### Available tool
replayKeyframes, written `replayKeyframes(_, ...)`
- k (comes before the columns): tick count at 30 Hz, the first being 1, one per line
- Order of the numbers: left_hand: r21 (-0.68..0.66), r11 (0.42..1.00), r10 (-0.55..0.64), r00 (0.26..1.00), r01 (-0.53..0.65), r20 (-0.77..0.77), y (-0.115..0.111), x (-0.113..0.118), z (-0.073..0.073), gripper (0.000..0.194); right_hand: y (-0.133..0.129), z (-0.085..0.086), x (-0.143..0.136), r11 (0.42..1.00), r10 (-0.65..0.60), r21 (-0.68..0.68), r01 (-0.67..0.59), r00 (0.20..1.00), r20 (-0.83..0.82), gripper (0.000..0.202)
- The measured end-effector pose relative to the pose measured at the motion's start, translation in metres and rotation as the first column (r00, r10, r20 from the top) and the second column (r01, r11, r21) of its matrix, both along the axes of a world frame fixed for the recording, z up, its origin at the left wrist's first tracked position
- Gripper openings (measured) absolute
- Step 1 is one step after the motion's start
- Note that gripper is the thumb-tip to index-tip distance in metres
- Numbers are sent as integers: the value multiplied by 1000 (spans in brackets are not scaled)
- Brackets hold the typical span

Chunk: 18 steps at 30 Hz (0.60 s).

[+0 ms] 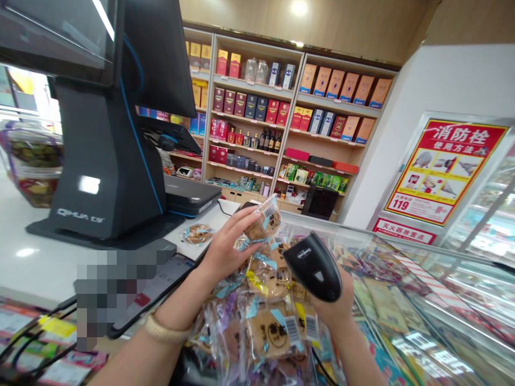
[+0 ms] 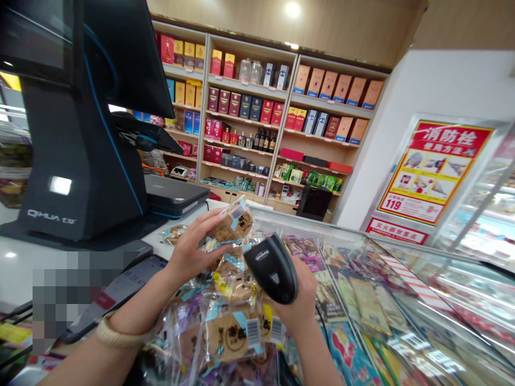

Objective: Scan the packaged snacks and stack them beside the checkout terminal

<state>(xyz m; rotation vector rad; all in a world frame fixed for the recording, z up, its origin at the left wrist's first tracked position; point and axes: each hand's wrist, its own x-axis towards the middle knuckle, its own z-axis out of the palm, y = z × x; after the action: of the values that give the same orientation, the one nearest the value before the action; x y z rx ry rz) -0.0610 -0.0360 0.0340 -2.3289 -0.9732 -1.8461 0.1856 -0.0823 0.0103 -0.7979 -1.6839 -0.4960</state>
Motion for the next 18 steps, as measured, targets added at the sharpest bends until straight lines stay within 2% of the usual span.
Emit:
replayKeyframes(2,8,1000,2,1000,-2,-2,0,0,0,53,-1,0,-1,999,-14,-30,13,1000,-20,25)
replayKeyframes(6,-62,998,-10,998,13,56,-1,2,-1,55,-1,0,-1,997,-5,-71,1,998,-57,18)
replayKeyframes(8,-83,995,-37,989,49,140,1,4,-2,58,0,-1,0,998,19,-56,-21,999,-42,16)
replayKeyframes(10,-105,990,-60,953,95,299,5,5,-2,65,1,-1,1,999,32,-29,-33,999,-22,15)
replayKeyframes(12,-142,983,-30,859,119,512,14,1,-3,73,3,-3,2,1000,16,-20,-17,999,-28,17)
replayKeyframes(14,-206,975,78,725,89,684,27,-9,-6,76,4,-5,3,999,-21,-44,18,997,-68,19)
replayKeyframes(16,-298,955,240,609,-6,756,42,-24,-14,72,4,-7,3,997,-25,-70,18,996,-90,17)
replayKeyframes(18,-411,906,400,536,-105,744,56,-39,-25,63,5,-8,3,998,-8,-69,1,995,-96,14)
